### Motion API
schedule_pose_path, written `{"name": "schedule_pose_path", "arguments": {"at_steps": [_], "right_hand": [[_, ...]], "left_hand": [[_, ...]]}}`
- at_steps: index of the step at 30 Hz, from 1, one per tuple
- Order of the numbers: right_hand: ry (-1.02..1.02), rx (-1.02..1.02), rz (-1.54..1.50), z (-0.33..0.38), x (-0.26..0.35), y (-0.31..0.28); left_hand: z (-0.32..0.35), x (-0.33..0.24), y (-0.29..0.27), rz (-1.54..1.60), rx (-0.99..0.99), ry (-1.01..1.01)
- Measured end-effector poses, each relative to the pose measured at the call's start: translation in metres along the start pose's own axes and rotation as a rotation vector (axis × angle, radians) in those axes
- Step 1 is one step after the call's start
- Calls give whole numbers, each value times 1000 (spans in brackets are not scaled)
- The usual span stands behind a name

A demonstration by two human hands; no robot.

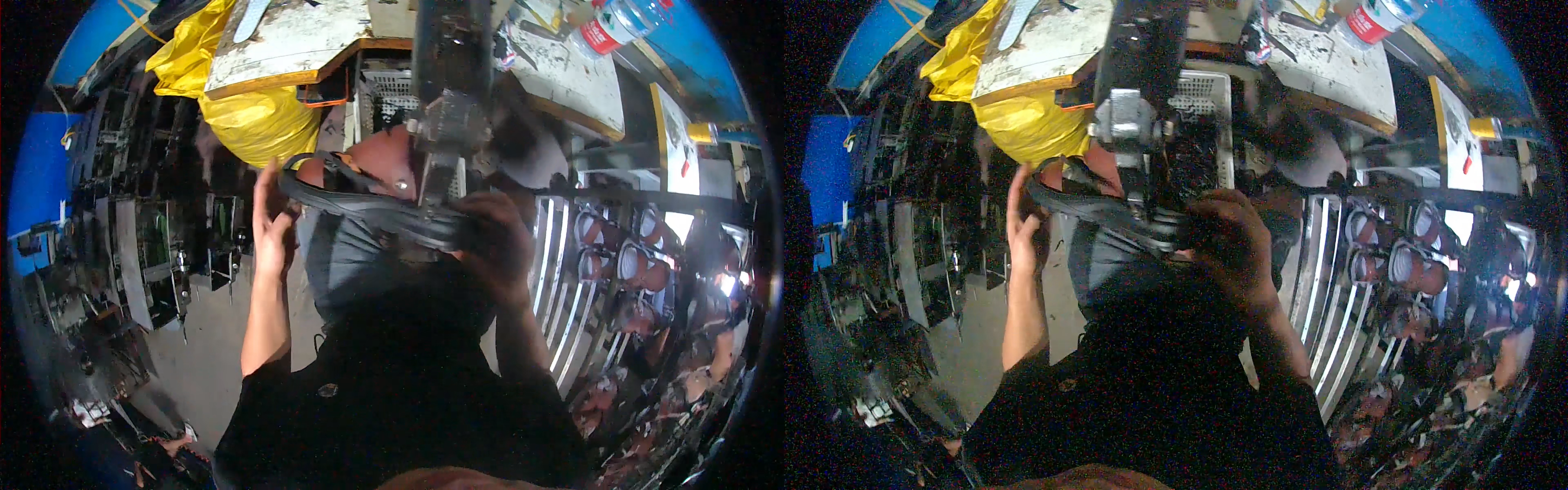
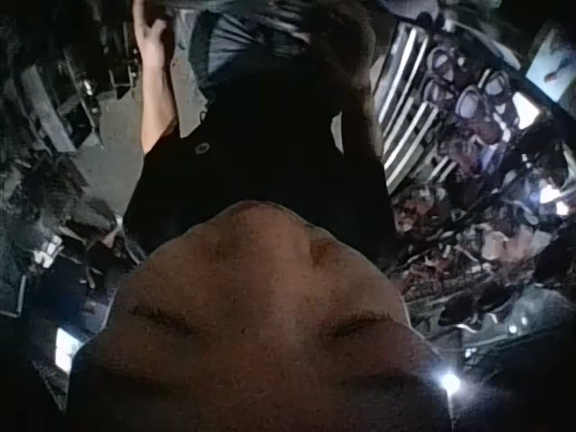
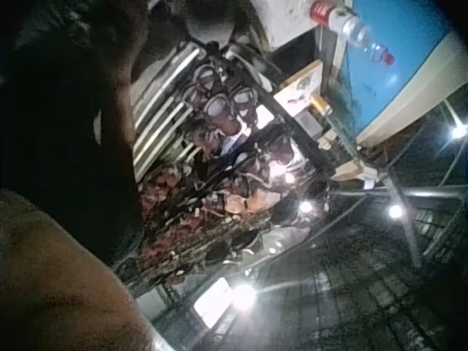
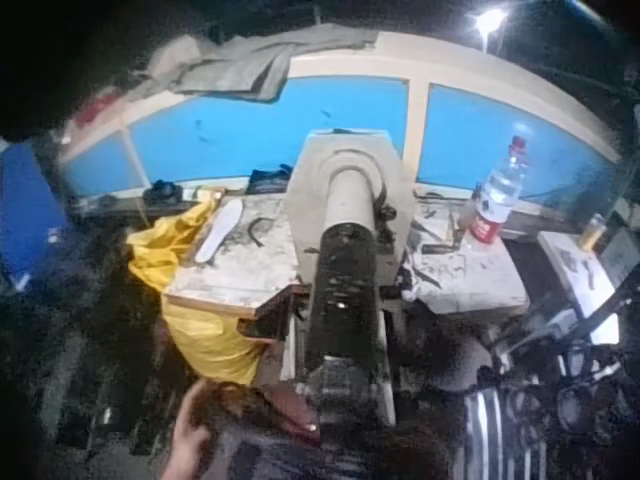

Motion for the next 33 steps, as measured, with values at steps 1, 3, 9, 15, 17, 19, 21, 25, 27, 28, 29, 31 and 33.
{"name": "schedule_pose_path", "arguments": {"at_steps": [1, 3, 9, 15, 17, 19, 21, 25, 27, 28, 29, 31, 33], "right_hand": [[5, 8, 101, -4, 5, -1], [18, 5, 181, -8, 10, 1], [17, 103, 319, -22, 35, 6], [-65, 174, 437, -33, 55, 5], [-115, 169, 445, -37, 57, 5], [-63, 144, 391, -34, 52, 3], [8, 76, 288, -26, 37, 1], [215, -43, -37, 28, -68, 6], [311, -36, -127, 49, -105, 10], [338, -26, -60, 53, -109, 5], [340, -23, -97, 56, -112, -2], [344, -24, -166, 61, -120, -20], [338, -66, -165, 60, -116, -41]], "left_hand": [[0, -11, 15, -259, -23, 153], [4, -24, 31, -502, 31, 379], [4, -73, 115, -962, 537, 571], [0, -65, 129, -811, 560, 497], [-2, -50, 125, -718, 545, 442], [-1, -37, 123, -613, 525, 354], [1, -23, 118, -497, 489, 255], [10, 4, 114, -144, 409, 11], [15, 19, 112, -16, 384, -81], [16, 24, 111, 6, 379, -104], [17, 28, 110, 27, 378, -124], [19, 35, 113, 179, 371, -177], [22, 39, 117, 296, 360, -223]]}}
Point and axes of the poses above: each hand's wrist, its own z-axis away from the middle knuckle, its own y-axis out of the palm, x = y × z, the point moved 3 cm from there along -z, towards the middle knuckle, and after that the axes turned 2 degrees about z, right-handed, at the moved point
